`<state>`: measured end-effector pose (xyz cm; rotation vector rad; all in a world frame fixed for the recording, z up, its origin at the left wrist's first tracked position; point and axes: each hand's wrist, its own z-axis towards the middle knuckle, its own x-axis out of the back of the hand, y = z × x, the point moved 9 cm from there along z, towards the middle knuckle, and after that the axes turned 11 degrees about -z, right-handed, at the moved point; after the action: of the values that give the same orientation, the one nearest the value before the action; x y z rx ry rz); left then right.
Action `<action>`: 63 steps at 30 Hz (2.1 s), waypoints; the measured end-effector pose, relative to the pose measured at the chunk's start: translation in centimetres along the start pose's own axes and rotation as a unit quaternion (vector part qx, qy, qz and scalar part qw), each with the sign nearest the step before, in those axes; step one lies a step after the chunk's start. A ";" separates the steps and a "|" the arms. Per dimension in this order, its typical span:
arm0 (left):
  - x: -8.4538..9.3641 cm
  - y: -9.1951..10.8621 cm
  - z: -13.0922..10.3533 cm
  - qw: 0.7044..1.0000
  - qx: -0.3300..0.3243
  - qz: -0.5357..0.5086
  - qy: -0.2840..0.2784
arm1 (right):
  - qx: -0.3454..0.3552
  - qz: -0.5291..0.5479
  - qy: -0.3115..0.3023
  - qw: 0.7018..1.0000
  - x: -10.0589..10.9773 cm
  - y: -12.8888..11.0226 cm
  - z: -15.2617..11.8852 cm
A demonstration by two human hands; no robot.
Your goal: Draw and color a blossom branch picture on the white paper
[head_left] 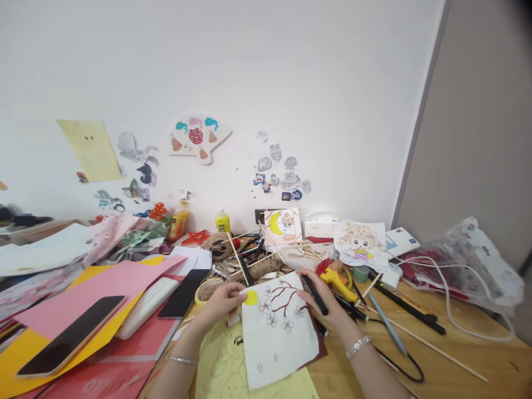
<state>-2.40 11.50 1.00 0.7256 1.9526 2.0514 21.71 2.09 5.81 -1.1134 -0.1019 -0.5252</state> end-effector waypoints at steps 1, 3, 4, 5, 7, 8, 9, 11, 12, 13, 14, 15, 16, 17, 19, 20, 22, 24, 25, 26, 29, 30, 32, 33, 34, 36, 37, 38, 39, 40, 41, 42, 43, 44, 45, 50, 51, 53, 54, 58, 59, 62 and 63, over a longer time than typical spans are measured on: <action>-0.1 -0.4 0.0 1.000 0.016 0.009 -0.012 | 0.001 0.001 -0.010 1.000 -0.4 -0.3 0.1; -0.7 -0.8 -0.4 0.998 0.042 0.014 -0.054 | 0.003 0.015 -0.013 1.000 -0.7 -0.7 0.2; -1.0 -0.7 -0.7 0.996 0.050 0.014 -0.077 | 0.005 0.025 -0.003 1.000 -0.7 -0.7 0.2; -1.2 -0.6 -1.1 0.994 0.054 0.013 -0.095 | 0.006 0.034 0.006 0.999 -0.7 -0.6 0.3; -1.3 -0.2 -1.5 0.993 0.056 0.012 -0.107 | 0.000 0.045 0.025 0.999 -0.7 0.0 0.4; -1.1 -0.1 -1.6 0.993 0.056 0.016 -0.105 | -0.005 0.047 0.035 0.998 -0.7 0.6 0.5; -0.8 0.0 -1.5 0.994 0.052 0.022 -0.097 | -0.013 0.046 0.046 0.998 -0.8 1.2 0.7; 0.1 -0.1 -0.9 0.996 0.037 0.041 -0.064 | -0.023 0.042 0.062 0.997 -1.2 2.1 0.9; 0.8 -0.2 -0.6 0.998 0.029 0.052 -0.038 | -0.026 0.041 0.068 0.997 -1.4 2.4 1.0; 1.5 -0.3 -0.2 0.998 0.020 0.059 -0.007 | -0.027 0.041 0.071 0.996 -1.6 2.5 1.1; 2.3 -0.3 0.0 0.998 0.011 0.059 0.030 | -0.024 0.040 0.076 0.996 -1.7 2.4 1.0; 2.8 -0.2 0.2 0.997 0.001 0.050 0.063 | -0.017 0.038 0.083 0.996 -1.8 2.1 0.9; 3.0 0.1 0.2 0.996 -0.012 0.030 0.082 | -0.007 0.034 0.089 0.995 -1.8 1.7 0.7; 2.7 0.6 0.0 0.996 -0.033 0.002 0.082 | 0.001 0.032 0.088 0.996 -1.9 1.2 0.5; 0.7 2.1 -0.4 0.994 -0.085 -0.062 0.019 | 0.006 0.030 0.068 0.997 -2.6 0.3 0.0; -0.8 2.9 -0.8 0.990 -0.110 -0.087 -0.031 | 0.001 0.031 0.048 0.998 -3.2 -0.1 -0.3; -3.7 3.9 -1.7 0.979 -0.127 -0.109 -0.118 | -0.018 0.042 0.009 0.999 -4.6 -0.5 -0.8; -5.6 4.2 -2.2 0.973 -0.120 -0.115 -0.161 | -0.036 0.077 -0.030 0.996 -6.0 -0.7 -1.3; -6.2 4.0 -2.2 0.972 -0.109 -0.117 -0.170 | -0.041 0.098 -0.050 0.993 -6.7 -0.8 -1.5; -6.6 3.7 -2.2 0.973 -0.093 -0.118 -0.175 | -0.046 0.118 -0.063 0.990 -7.3 -0.9 -1.6; -7.3 3.1 -2.2 0.973 -0.056 -0.116 -0.190 | -0.038 0.139 -0.073 0.987 -8.0 -1.0 -1.8; -7.6 3.1 -2.3 0.972 -0.048 -0.114 -0.201 | -0.035 0.136 -0.077 0.987 -8.1 -1.1 -1.9; -8.2 3.1 -2.7 0.969 -0.034 -0.100 -0.225 | -0.035 0.130 -0.099 0.986 -8.5 -1.1 -2.1; -8.4 3.1 -2.8 0.968 -0.027 -0.087 -0.233 | -0.039 0.127 -0.112 0.985 -8.7 -1.2 -2.3; -8.6 3.1 -3.0 0.968 -0.020 -0.073 -0.238 | -0.044 0.123 -0.122 0.984 -9.0 -1.2 -2.5; -8.8 3.0 -3.1 0.971 -0.012 -0.042 -0.236 | -0.053 0.122 -0.131 0.982 -9.5 -1.1 -2.8; -8.8 2.9 -3.1 0.972 -0.010 -0.026 -0.233 | -0.060 0.130 -0.130 0.981 -9.8 -1.0 -3.0; -8.9 2.7 -3.0 0.974 -0.010 -0.008 -0.226 | -0.066 0.140 -0.130 0.979 -10.2 -0.8 -3.2; -8.8 2.5 -2.8 0.977 -0.013 0.012 -0.214 | -0.076 0.157 -0.133 0.976 -10.7 -0.5 -3.4; -8.7 2.4 -2.6 0.980 -0.018 0.035 -0.197 | -0.085 0.168 -0.131 0.973 -11.1 -0.1 -3.5; -8.5 2.2 -2.5 0.982 -0.024 0.058 -0.180 | -0.083 0.166 -0.133 0.973 -11.5 0.1 -3.6; -8.4 2.2 -2.3 0.983 -0.030 0.075 -0.165 | -0.079 0.159 -0.127 0.976 -11.7 0.4 -3.5; -8.3 2.1 -2.2 0.984 -0.036 0.084 -0.153 | -0.075 0.150 -0.121 0.978 -11.8 0.7 -3.4; -8.1 2.0 -2.1 0.985 -0.038 0.085 -0.144 | -0.070 0.135 -0.112 0.982 -11.6 0.9 -3.2; -7.9 2.0 -2.0 0.987 -0.037 0.075 -0.134 | -0.067 0.116 -0.098 0.986 -11.2 1.1 -2.9; -5.5 2.1 -1.1 0.996 -0.038 -0.021 -0.077 | -0.059 -0.059 0.009 0.996 -6.6 1.7 -1.0; -4.8 2.2 -0.9 0.996 -0.041 -0.042 -0.061 | -0.057 -0.111 0.017 0.992 -5.7 1.8 -0.6; -3.2 2.4 -0.6 0.994 -0.046 -0.096 -0.018 | -0.048 -0.225 0.011 0.973 -4.5 1.8 -0.2; -2.5 2.5 -0.5 0.990 -0.050 -0.132 0.005 | -0.039 -0.277 0.005 0.960 -4.2 1.7 -0.1; 0.2 3.1 -0.5 0.955 -0.100 -0.264 0.085 | 0.046 -0.379 -0.068 0.922 -6.0 0.3 -1.0; 0.8 3.2 -0.5 0.946 -0.112 -0.286 0.102 | 0.074 -0.392 -0.096 0.912 -7.1 -0.3 -1.6; 1.6 2.9 -0.3 0.923 -0.127 -0.343 0.118 | 0.131 -0.441 -0.180 0.869 -10.5 -1.6 -3.9; 1.7 2.7 -0.2 0.916 -0.127 -0.362 0.116 | 0.153 -0.446 -0.201 0.859 -11.4 -2.1 -4.6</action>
<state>-3.46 11.84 4.00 -0.2886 1.6451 1.8859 9.97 1.36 1.60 -0.7966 -1.0751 -1.0461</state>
